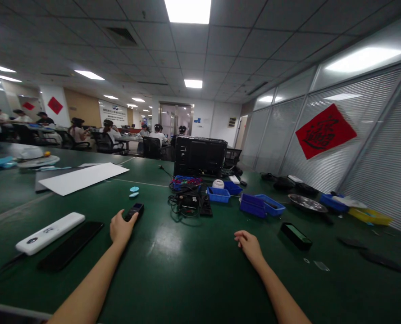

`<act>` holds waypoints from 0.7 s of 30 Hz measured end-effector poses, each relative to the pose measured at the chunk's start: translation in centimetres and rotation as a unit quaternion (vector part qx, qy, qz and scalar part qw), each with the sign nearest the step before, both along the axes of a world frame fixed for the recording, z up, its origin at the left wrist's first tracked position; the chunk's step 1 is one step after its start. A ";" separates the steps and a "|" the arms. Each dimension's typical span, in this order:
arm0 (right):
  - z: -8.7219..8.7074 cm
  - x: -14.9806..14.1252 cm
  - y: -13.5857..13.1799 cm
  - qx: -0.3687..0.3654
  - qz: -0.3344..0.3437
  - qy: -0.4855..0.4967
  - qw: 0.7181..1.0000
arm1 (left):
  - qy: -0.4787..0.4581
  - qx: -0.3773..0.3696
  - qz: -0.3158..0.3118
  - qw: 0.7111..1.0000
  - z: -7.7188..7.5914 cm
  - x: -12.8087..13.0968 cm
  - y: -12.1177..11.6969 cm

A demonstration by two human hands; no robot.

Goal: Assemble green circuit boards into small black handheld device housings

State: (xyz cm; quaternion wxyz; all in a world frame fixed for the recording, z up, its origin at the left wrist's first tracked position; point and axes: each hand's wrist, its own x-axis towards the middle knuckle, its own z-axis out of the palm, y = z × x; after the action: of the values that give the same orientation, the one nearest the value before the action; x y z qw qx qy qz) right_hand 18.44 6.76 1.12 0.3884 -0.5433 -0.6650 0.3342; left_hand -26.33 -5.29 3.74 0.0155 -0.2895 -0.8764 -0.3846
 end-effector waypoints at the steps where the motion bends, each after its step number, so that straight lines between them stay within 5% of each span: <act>1: 0.2 0.0 -0.1 0.005 -0.007 -0.010 1.000 | 0.000 -0.004 -0.002 1.000 0.0 0.0 0.0; 6: 1.1 0.2 -0.8 0.049 -0.038 -0.071 0.996 | 0.017 -0.044 -0.024 0.999 -0.1 0.1 0.2; 21: 1.1 -0.6 -1.3 0.068 0.007 -0.101 0.993 | 0.130 -0.121 -0.074 0.981 0.1 0.2 0.3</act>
State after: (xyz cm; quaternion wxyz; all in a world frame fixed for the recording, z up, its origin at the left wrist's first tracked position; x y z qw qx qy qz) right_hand 17.88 5.50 2.20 0.3530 -0.5424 -0.7256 0.2341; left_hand -26.13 -5.01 3.88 0.0654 -0.4010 -0.8831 -0.2346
